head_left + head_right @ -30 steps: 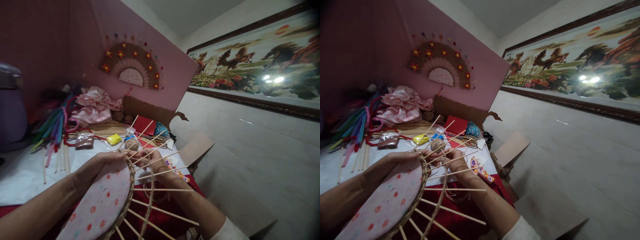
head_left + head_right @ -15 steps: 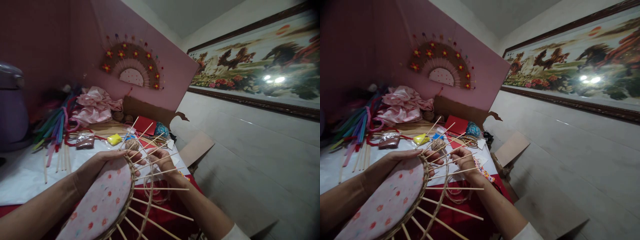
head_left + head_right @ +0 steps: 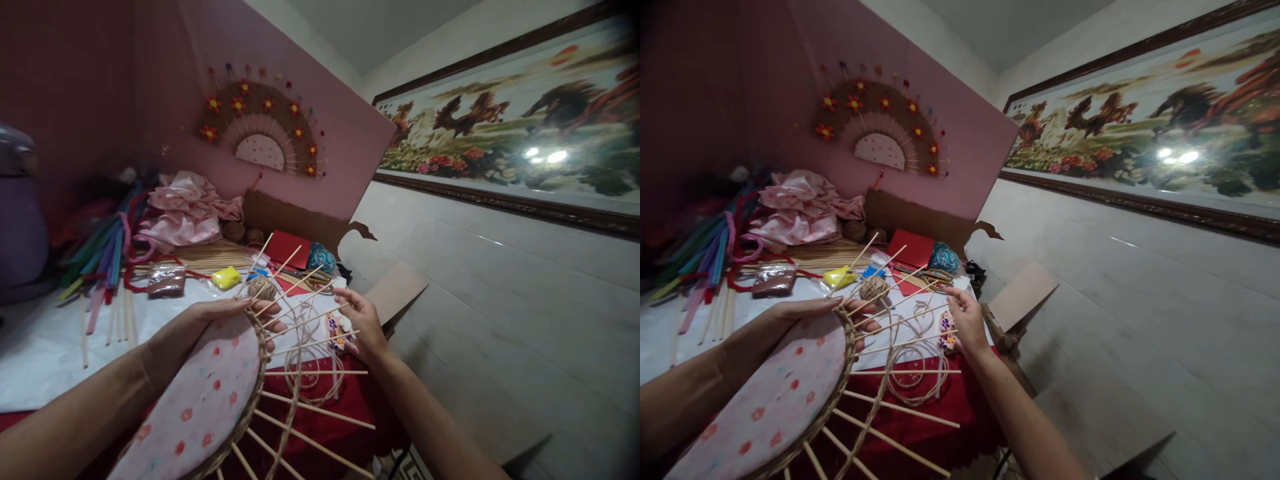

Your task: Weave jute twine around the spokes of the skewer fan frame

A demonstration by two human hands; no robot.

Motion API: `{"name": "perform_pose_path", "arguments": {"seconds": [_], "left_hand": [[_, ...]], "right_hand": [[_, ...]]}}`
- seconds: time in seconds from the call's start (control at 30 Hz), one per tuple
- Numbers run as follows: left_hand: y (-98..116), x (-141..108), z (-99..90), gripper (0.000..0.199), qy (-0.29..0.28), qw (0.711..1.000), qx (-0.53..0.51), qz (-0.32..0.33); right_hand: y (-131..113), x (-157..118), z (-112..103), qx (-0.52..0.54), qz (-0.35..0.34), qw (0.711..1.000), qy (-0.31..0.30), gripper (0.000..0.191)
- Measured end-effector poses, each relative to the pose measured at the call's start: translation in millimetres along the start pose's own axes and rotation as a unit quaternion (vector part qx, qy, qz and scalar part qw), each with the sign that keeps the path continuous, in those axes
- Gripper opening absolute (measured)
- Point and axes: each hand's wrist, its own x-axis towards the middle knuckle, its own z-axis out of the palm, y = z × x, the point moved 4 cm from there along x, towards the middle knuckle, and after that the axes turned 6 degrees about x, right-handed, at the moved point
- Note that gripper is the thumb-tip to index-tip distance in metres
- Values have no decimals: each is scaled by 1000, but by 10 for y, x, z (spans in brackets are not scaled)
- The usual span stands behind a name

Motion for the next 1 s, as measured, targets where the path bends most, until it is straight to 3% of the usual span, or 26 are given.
{"name": "perform_pose_path", "arguments": {"seconds": [0.13,0.3,0.43,0.53,0.7,0.87,1.0], "left_hand": [[5,7,13,30,-6,1000,11,7],[6,10,25,30,-11,1000,21,16],[7,6,27,29,-12,1000,21,18],[5,10,26,29,-22,999,21,20],[-7,20,3,30,-10,1000,19,19],[-4,16,-17,31,9,1000,26,6],[-8,28,-45,31,17,999,30,5]], "right_hand": [[97,60,-254,24,54,995,78,26],[217,145,-516,-4,69,993,98,30],[261,133,-680,-149,81,986,10,37],[263,66,-781,-218,75,972,-52,28],[305,-71,-775,-338,85,918,-186,54],[296,-82,-632,-403,-30,874,-271,53],[281,-66,-571,-416,-62,863,-279,44]]}}
